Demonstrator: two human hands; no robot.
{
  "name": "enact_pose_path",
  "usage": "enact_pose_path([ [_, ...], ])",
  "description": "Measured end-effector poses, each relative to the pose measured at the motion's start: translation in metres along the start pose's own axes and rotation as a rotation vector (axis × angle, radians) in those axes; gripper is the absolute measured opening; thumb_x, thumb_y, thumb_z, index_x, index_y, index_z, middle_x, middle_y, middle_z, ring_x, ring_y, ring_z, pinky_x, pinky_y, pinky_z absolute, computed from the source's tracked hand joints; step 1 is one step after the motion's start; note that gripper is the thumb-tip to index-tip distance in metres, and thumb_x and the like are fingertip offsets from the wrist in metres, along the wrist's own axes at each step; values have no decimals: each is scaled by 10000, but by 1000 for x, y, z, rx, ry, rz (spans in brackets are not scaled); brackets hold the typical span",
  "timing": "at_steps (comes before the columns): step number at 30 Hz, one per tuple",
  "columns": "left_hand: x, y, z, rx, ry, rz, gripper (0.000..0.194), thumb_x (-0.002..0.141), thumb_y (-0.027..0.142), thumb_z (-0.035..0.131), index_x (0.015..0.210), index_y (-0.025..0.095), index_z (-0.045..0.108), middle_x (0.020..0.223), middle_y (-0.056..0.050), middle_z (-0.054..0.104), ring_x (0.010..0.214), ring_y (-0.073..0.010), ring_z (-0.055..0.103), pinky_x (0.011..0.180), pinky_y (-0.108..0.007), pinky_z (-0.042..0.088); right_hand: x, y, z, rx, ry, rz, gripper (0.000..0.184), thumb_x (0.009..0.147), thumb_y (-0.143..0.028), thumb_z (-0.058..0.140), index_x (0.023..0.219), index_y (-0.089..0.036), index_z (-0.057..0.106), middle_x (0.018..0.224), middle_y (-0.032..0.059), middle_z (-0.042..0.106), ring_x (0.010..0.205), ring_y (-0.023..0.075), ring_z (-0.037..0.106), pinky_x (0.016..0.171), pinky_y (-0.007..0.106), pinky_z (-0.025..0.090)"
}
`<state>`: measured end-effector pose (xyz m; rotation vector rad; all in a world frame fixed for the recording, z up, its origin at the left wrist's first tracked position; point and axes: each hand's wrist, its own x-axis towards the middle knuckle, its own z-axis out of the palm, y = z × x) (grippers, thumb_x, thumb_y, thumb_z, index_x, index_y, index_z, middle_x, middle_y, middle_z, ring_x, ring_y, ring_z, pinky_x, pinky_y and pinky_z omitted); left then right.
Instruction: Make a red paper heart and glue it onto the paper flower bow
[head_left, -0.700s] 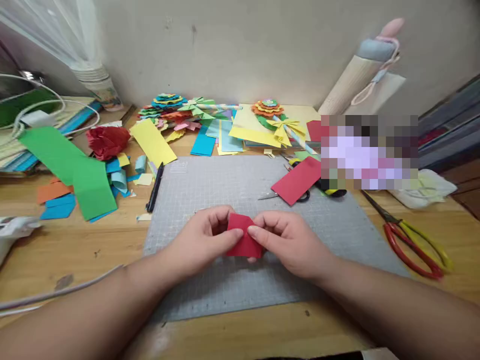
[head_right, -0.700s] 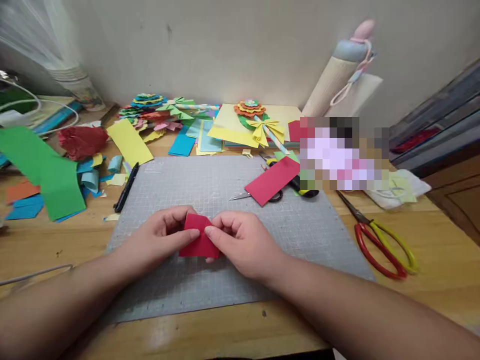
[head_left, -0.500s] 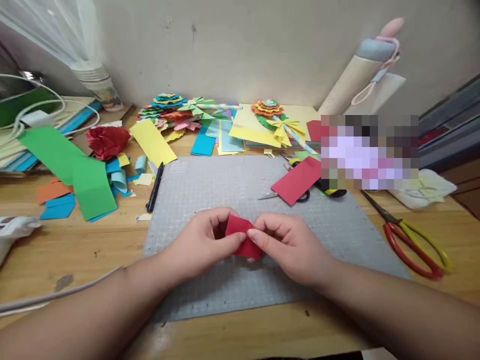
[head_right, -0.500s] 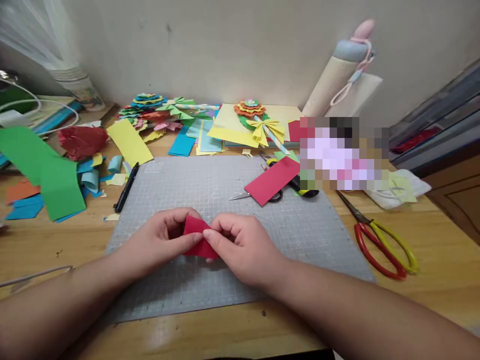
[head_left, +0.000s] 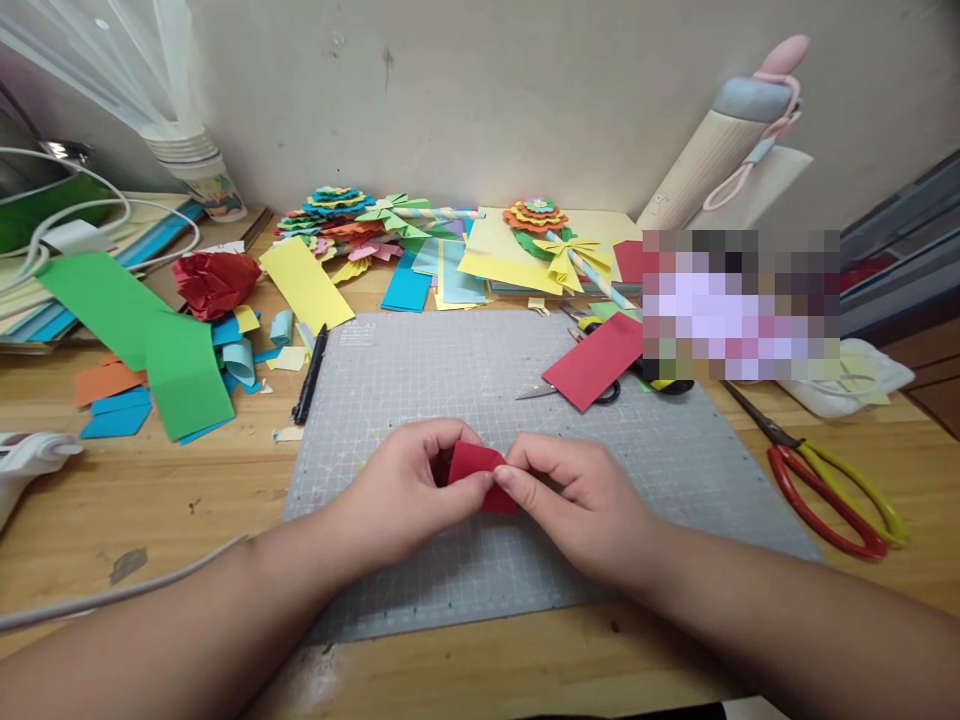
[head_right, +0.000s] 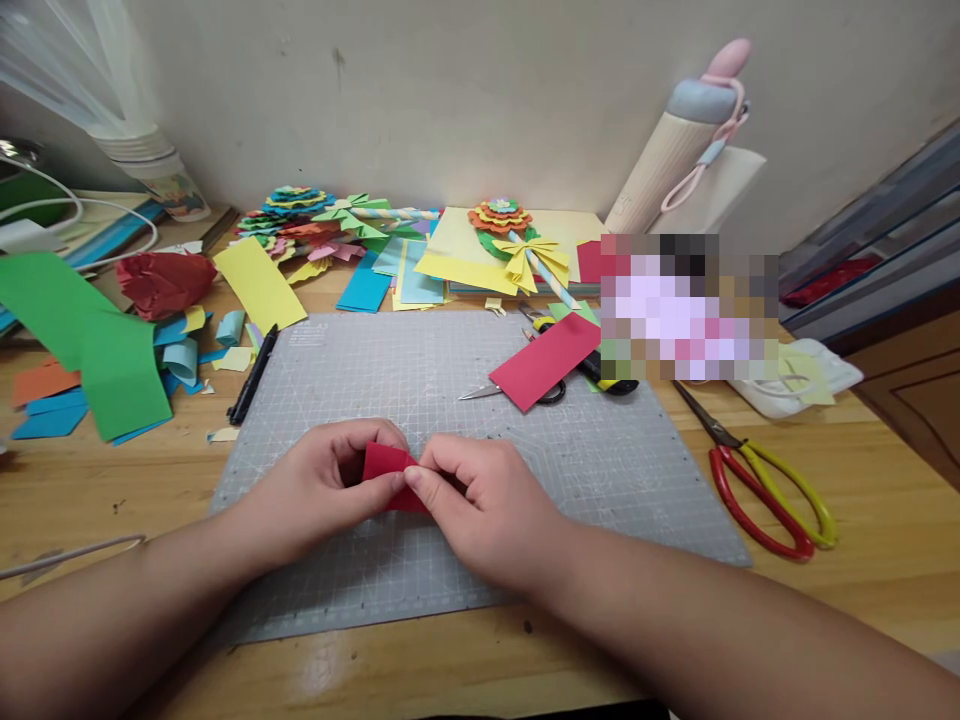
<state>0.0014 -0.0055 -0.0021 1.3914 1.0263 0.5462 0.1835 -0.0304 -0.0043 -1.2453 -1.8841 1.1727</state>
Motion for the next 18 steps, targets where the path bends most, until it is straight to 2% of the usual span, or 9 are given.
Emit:
enact_pose_path([
  [3, 0, 1, 0, 10, 1, -29, 142, 708, 259, 614, 657, 166, 520, 601, 55, 439, 594, -92, 377, 537, -229, 312, 1, 1, 0, -4, -10, -6, 224, 885, -273, 507, 679, -184, 509, 613, -34, 493, 558, 100, 426, 522, 249, 345],
  [6, -1, 2, 0, 6, -33, -62, 136, 695, 268, 608, 665, 164, 526, 595, 54, 439, 584, -90, 371, 522, -226, 306, 3, 1, -2, 111, -37, 9, 149, 867, -253, 535, 735, -185, 521, 671, -29, 517, 605, 103, 455, 555, 247, 373],
  [11, -3, 4, -1, 67, -82, -54, 138, 701, 285, 594, 669, 159, 548, 603, 43, 466, 580, -92, 388, 521, -228, 326, 7, 0, -5, 319, -103, 33, 202, 844, -246, 572, 667, -176, 506, 627, -41, 491, 580, 86, 422, 538, 228, 354],
  [15, -2, 5, -2, 85, -112, -46, 120, 710, 271, 591, 697, 153, 574, 620, 37, 497, 589, -93, 412, 530, -226, 344, 5, 2, -4, 315, -94, 22, 204, 831, -233, 578, 647, -172, 513, 605, -44, 493, 561, 79, 413, 523, 220, 342],
  [18, -3, 3, -4, 89, -145, -33, 97, 717, 250, 587, 712, 153, 584, 635, 35, 521, 596, -94, 428, 541, -225, 356, 4, 3, -3, 236, -71, -47, 221, 829, -218, 556, 619, -173, 503, 572, -46, 485, 528, 75, 396, 496, 217, 327],
])
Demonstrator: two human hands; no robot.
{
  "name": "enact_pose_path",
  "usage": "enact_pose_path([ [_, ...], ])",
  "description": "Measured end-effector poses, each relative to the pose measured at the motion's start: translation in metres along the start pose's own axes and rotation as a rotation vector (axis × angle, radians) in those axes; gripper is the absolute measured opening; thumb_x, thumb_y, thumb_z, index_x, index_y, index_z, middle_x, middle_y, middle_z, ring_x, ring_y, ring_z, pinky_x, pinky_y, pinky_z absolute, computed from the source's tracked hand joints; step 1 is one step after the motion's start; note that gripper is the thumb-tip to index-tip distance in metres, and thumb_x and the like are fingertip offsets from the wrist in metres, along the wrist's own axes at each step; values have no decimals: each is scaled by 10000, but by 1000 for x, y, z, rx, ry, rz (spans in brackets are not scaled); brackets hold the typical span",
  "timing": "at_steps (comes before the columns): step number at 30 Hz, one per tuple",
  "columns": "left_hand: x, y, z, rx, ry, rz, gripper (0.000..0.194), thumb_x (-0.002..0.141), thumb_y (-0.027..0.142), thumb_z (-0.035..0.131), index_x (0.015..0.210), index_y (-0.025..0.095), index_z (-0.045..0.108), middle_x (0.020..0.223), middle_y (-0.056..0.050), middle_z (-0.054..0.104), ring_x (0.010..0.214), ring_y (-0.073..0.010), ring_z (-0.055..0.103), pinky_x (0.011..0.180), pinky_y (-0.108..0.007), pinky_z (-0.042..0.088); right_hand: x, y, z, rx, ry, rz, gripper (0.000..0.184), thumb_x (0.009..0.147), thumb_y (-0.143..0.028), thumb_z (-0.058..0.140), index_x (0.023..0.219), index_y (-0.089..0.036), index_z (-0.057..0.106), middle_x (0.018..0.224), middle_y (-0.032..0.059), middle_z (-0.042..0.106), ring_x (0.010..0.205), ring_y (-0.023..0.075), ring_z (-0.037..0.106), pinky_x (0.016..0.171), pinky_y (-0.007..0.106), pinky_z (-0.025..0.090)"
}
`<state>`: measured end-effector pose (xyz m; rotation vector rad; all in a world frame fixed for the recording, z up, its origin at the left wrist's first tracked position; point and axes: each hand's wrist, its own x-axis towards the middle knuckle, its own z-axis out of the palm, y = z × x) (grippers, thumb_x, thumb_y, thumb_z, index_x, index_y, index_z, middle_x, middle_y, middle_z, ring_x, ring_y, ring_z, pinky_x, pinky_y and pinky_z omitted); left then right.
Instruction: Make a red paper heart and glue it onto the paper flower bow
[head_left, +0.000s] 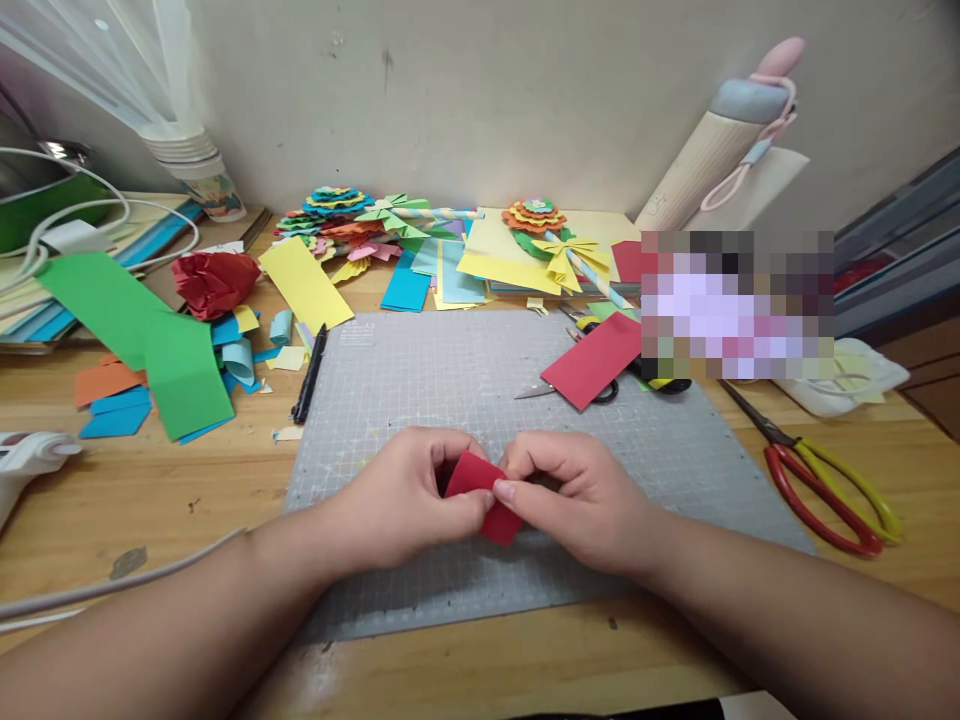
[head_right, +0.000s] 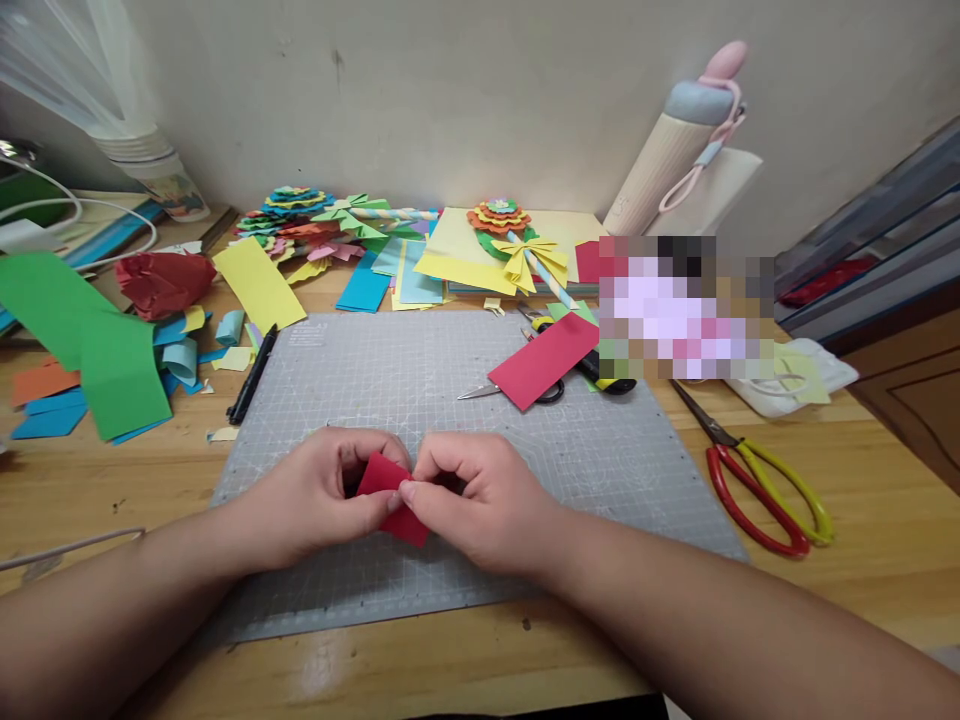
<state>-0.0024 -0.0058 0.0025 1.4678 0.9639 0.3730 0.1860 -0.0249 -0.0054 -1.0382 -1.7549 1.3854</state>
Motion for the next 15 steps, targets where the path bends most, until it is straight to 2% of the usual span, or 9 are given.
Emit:
enact_pose_path([
  [3, -1, -2, 0, 48, -39, 17, 62, 700, 219, 592, 695, 158, 580, 642, 34, 534, 598, -94, 438, 546, -224, 360, 0, 0, -3, -38, 49, -51, 264, 844, -219, 505, 584, -178, 486, 553, -31, 512, 516, 83, 431, 494, 225, 350],
  [8, -1, 0, 1, -4, -55, 0, 49, 697, 209, 592, 686, 165, 574, 637, 34, 547, 588, -93, 454, 537, -219, 361, 3, 0, -8, 57, 123, 2, 269, 880, -257, 473, 622, -186, 494, 580, -9, 572, 539, 105, 531, 522, 240, 422],
  [11, 0, 1, -1, -48, -48, -27, 77, 696, 234, 601, 702, 162, 574, 626, 40, 524, 581, -91, 434, 534, -223, 347, 3, -1, -8, 29, 57, -36, 210, 869, -272, 501, 676, -190, 496, 607, -20, 531, 555, 103, 487, 525, 241, 411],
  [15, 1, -1, -1, -46, -34, -45, 108, 693, 257, 609, 718, 156, 582, 623, 42, 505, 583, -92, 413, 535, -227, 331, 4, -3, -7, -92, -63, -103, 124, 795, -184, 557, 685, -184, 500, 608, -40, 492, 538, 82, 419, 492, 214, 360],
])
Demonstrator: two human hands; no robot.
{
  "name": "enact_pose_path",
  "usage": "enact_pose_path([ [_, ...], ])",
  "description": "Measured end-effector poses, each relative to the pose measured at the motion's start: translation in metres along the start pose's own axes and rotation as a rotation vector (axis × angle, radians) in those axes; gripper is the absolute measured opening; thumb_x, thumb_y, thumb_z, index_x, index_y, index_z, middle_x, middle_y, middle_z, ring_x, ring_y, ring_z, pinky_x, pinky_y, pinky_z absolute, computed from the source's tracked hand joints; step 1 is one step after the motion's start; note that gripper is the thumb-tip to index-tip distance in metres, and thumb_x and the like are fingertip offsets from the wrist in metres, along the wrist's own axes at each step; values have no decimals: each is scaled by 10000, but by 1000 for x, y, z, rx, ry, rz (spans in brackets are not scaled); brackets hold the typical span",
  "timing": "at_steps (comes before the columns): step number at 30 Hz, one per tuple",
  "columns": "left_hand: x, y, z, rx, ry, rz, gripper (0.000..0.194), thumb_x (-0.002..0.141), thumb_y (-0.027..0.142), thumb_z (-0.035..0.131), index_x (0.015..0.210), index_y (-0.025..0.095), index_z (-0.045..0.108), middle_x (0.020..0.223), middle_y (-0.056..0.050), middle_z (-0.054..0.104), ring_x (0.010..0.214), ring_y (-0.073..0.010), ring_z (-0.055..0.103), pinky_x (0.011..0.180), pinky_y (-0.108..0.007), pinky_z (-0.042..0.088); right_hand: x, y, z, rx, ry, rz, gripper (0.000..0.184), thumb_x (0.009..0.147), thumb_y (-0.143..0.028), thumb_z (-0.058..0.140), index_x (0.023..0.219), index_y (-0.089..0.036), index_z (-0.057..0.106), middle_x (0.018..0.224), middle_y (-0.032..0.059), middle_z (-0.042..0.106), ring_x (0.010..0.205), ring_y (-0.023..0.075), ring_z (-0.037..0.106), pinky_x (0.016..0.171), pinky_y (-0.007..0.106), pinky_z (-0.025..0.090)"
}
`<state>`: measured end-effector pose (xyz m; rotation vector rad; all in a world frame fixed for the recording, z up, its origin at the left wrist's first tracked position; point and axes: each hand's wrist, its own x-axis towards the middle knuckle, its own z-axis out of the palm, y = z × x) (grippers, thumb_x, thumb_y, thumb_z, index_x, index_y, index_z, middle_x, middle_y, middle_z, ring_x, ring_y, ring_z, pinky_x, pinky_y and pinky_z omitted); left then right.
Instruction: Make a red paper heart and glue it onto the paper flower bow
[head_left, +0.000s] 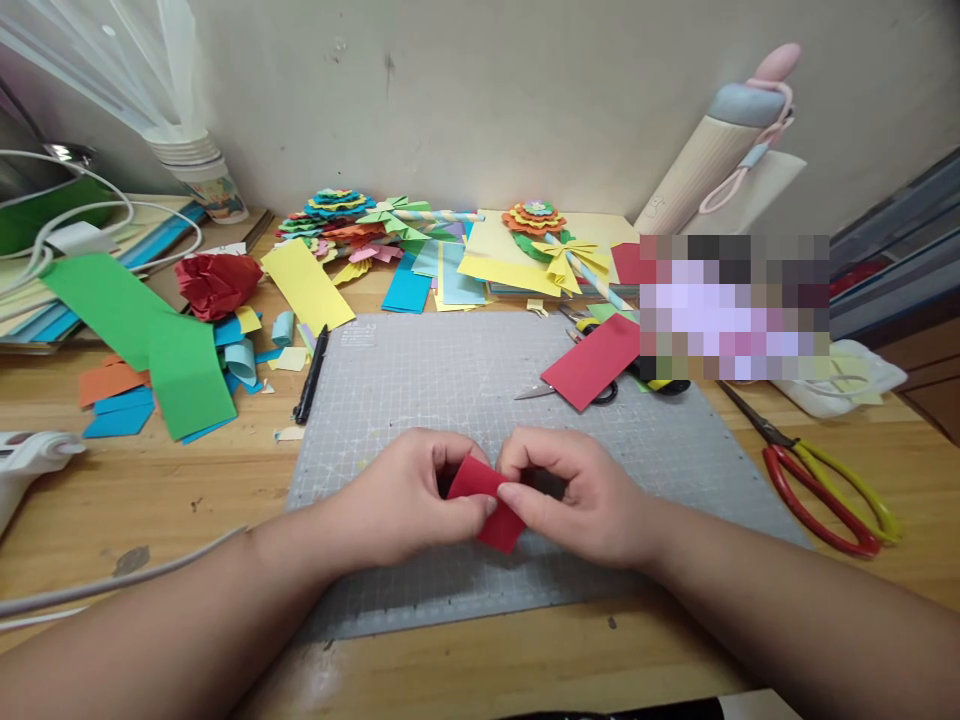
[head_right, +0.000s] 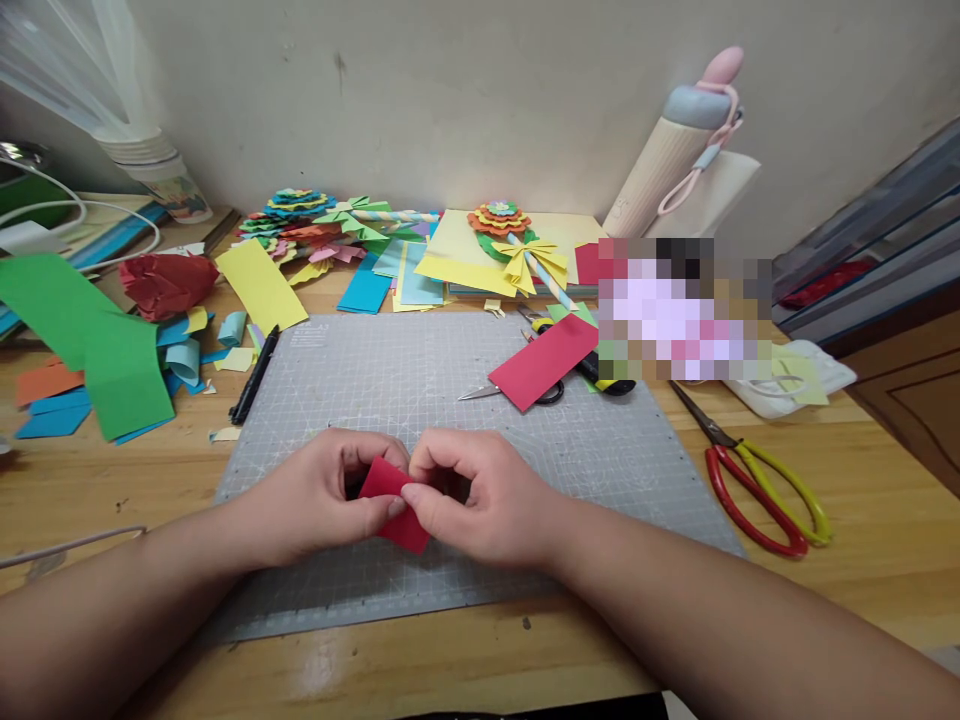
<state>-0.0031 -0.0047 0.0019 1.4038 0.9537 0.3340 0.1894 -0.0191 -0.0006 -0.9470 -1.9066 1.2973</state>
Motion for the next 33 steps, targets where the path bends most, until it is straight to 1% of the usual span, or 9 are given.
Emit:
enact_pose_path([
  [4, -1, 0, 0, 16, -1, 9, 106, 697, 255, 604, 713, 153, 583, 626, 41, 504, 586, -92, 412, 535, -227, 328, 0, 0, 0, -16, 8, -9, 170, 802, -174, 544, 639, -173, 494, 593, -32, 513, 528, 75, 433, 489, 209, 358],
  [9, -3, 2, 0, 26, -14, 26, 100, 699, 250, 602, 705, 152, 585, 623, 40, 507, 584, -91, 413, 531, -224, 327, -2, 1, 0, -30, 14, -6, 199, 848, -210, 530, 652, -176, 516, 554, -41, 517, 498, 73, 425, 468, 206, 342],
  [14, -1, 2, 0, 35, -7, 41, 86, 688, 238, 609, 715, 158, 587, 627, 43, 513, 584, -92, 428, 532, -220, 338, -2, -1, 1, 15, -36, 53, 224, 889, -231, 476, 676, -179, 521, 568, -32, 538, 512, 81, 453, 485, 212, 366],
  [18, 0, 1, 0, 29, -5, 27, 89, 681, 239, 613, 719, 161, 592, 625, 43, 518, 579, -93, 431, 533, -221, 346, -2, 0, 1, -33, -22, 39, 265, 920, -267, 434, 672, -185, 483, 573, -42, 476, 519, 81, 407, 492, 217, 344],
  [21, 1, 0, 0, -29, 23, 27, 101, 678, 248, 626, 697, 160, 580, 614, 46, 510, 569, -92, 431, 535, -222, 348, -2, 1, 0, -35, 2, 39, 275, 926, -307, 430, 679, -190, 454, 583, -46, 443, 522, 83, 388, 489, 220, 331],
  [23, 1, 0, -1, -104, 60, 36, 127, 675, 266, 642, 682, 160, 572, 614, 43, 518, 575, -95, 449, 550, -226, 360, -2, 2, 0, -19, -28, 60, 287, 923, -313, 428, 664, -192, 446, 573, -41, 463, 517, 86, 410, 486, 224, 338],
  [26, 3, 0, -1, -206, 112, 43, 181, 667, 309, 666, 674, 158, 569, 629, 31, 543, 604, -106, 484, 591, -240, 390, -1, 1, 1, -29, -60, 68, 287, 906, -277, 445, 632, -190, 452, 562, -29, 501, 516, 89, 439, 487, 226, 350],
  [30, 3, 1, 0, -253, 141, 41, 208, 667, 331, 680, 686, 153, 574, 644, 23, 553, 616, -108, 490, 601, -243, 396, -1, 3, 4, 99, -16, 106, 257, 898, -269, 472, 655, -188, 474, 568, -31, 520, 510, 83, 451, 481, 215, 363],
  [33, 3, 1, 1, -252, 128, 52, 211, 668, 326, 680, 668, 152, 562, 627, 30, 528, 603, -100, 466, 575, -232, 372, -1, 4, 4, 96, 28, 71, 282, 864, -246, 509, 597, -191, 438, 535, -53, 442, 487, 71, 384, 458, 207, 319],
])
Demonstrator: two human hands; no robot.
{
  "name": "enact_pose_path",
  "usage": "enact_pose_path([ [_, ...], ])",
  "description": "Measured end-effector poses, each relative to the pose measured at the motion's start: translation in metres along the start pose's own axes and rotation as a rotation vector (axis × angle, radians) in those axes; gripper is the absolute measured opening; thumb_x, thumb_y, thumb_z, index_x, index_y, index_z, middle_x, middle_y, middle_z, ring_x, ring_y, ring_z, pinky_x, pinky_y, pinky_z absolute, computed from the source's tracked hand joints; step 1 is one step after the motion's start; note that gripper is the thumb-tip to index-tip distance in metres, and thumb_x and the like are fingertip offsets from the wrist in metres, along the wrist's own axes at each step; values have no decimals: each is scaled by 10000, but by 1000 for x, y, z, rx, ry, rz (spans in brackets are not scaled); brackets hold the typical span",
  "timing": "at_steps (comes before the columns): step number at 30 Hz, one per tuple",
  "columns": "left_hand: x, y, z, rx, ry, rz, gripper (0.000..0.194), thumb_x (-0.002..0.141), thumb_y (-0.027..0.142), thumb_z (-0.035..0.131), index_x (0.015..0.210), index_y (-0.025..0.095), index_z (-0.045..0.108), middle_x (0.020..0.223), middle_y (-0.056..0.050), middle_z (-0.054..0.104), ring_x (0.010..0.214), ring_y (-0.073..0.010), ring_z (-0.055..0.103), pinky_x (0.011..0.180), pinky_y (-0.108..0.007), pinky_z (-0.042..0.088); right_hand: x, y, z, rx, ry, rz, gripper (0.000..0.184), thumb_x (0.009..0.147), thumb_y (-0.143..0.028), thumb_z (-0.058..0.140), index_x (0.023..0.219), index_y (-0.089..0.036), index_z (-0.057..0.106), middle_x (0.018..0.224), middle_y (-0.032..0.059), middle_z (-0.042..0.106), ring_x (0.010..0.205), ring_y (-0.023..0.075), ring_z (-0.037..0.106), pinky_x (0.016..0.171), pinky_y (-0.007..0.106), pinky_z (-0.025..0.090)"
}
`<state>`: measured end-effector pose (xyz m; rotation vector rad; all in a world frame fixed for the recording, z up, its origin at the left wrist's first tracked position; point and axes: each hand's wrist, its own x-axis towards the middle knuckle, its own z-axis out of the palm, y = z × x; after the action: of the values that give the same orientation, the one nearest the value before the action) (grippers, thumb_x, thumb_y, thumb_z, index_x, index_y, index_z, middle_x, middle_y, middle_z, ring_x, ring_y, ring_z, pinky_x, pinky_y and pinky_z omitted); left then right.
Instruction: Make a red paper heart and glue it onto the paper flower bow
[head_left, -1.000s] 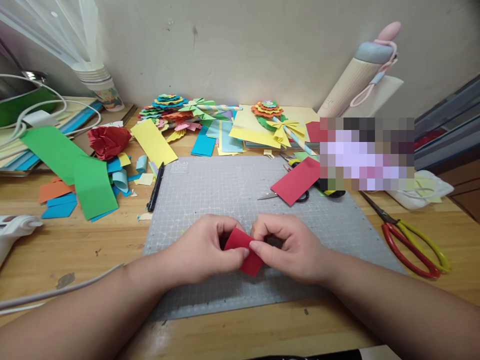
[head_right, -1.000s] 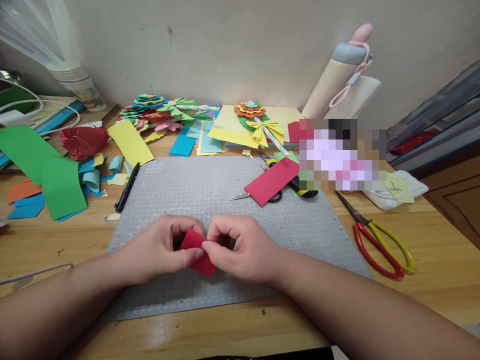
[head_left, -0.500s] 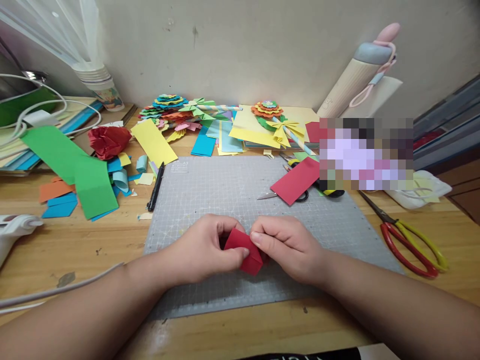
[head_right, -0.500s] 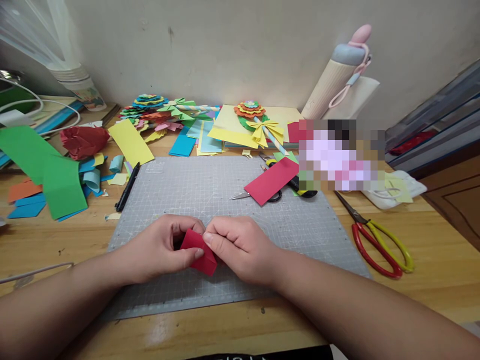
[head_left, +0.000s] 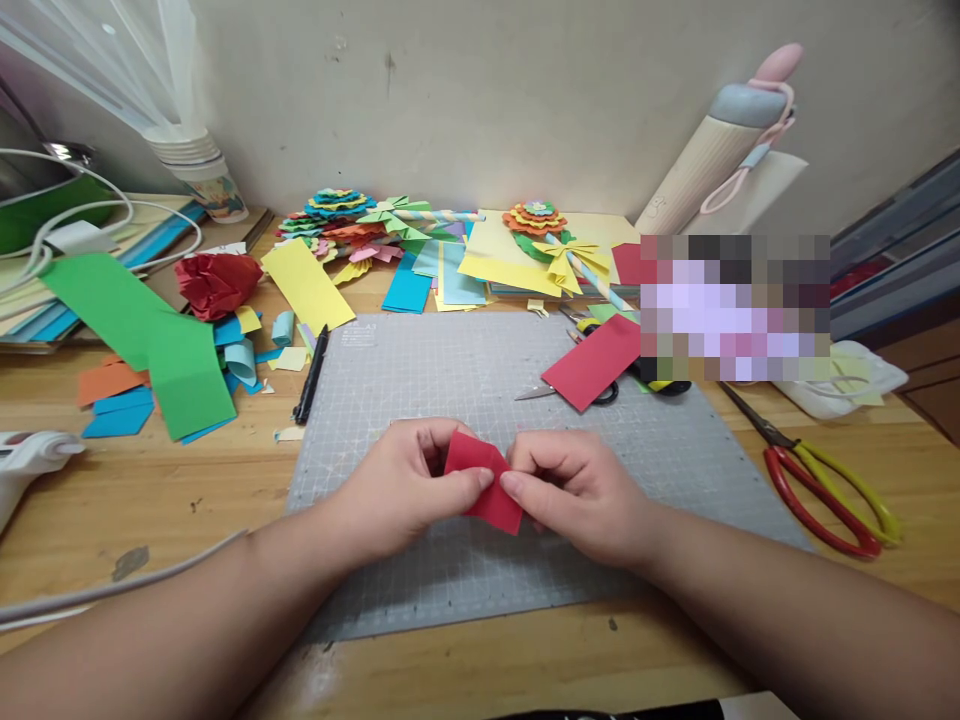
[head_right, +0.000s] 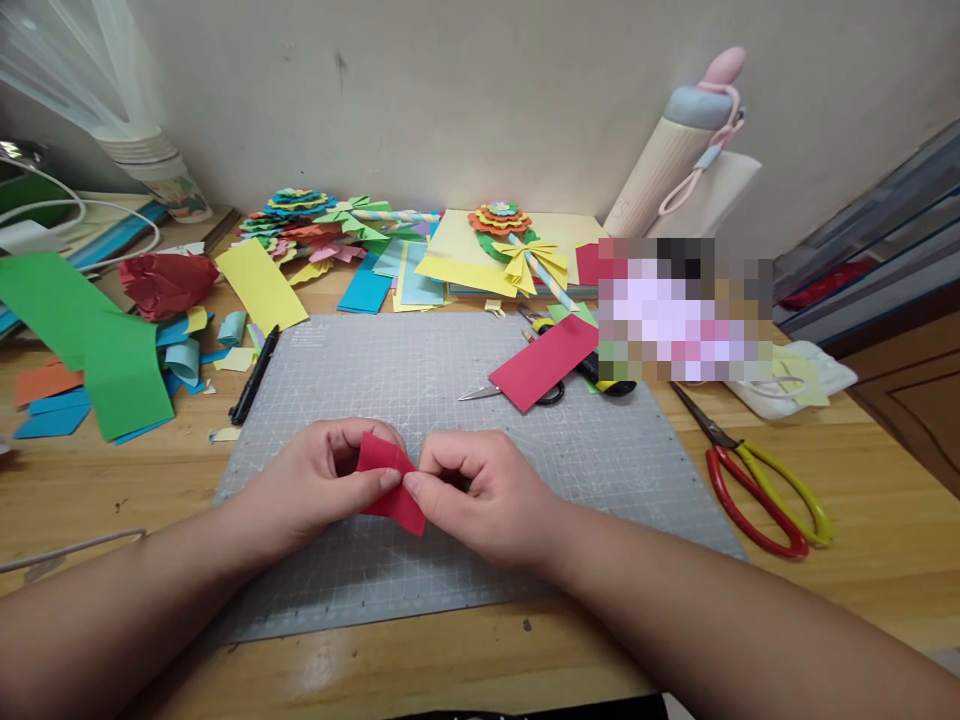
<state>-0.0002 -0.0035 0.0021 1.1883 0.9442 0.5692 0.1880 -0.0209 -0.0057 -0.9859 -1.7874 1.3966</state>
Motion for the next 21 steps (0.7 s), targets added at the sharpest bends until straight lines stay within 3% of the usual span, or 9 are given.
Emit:
enact_pose_path([
  [3, -1, 1, 1, 29, -22, 9, 211, 668, 318, 671, 634, 161, 534, 613, 36, 497, 593, -98, 441, 559, -231, 354, 0, -1, -1, -48, -13, -43, 319, 835, -216, 507, 544, -194, 377, 520, -64, 361, 478, 67, 310, 443, 209, 274],
  [11, -1, 0, -1, 29, -55, 36, 191, 676, 313, 657, 645, 162, 546, 627, 30, 500, 604, -101, 435, 565, -233, 366, 1, -5, 0, -22, -38, -49, 325, 849, -251, 482, 547, -200, 374, 516, -59, 367, 473, 70, 314, 437, 212, 268],
  [21, 2, -2, 0, 107, -23, 29, 125, 739, 258, 621, 691, 150, 581, 635, 42, 533, 606, -91, 460, 572, -218, 361, 2, -1, 0, -57, 2, 67, 265, 885, -249, 488, 630, -190, 447, 551, -45, 487, 509, 79, 419, 484, 216, 333],
])
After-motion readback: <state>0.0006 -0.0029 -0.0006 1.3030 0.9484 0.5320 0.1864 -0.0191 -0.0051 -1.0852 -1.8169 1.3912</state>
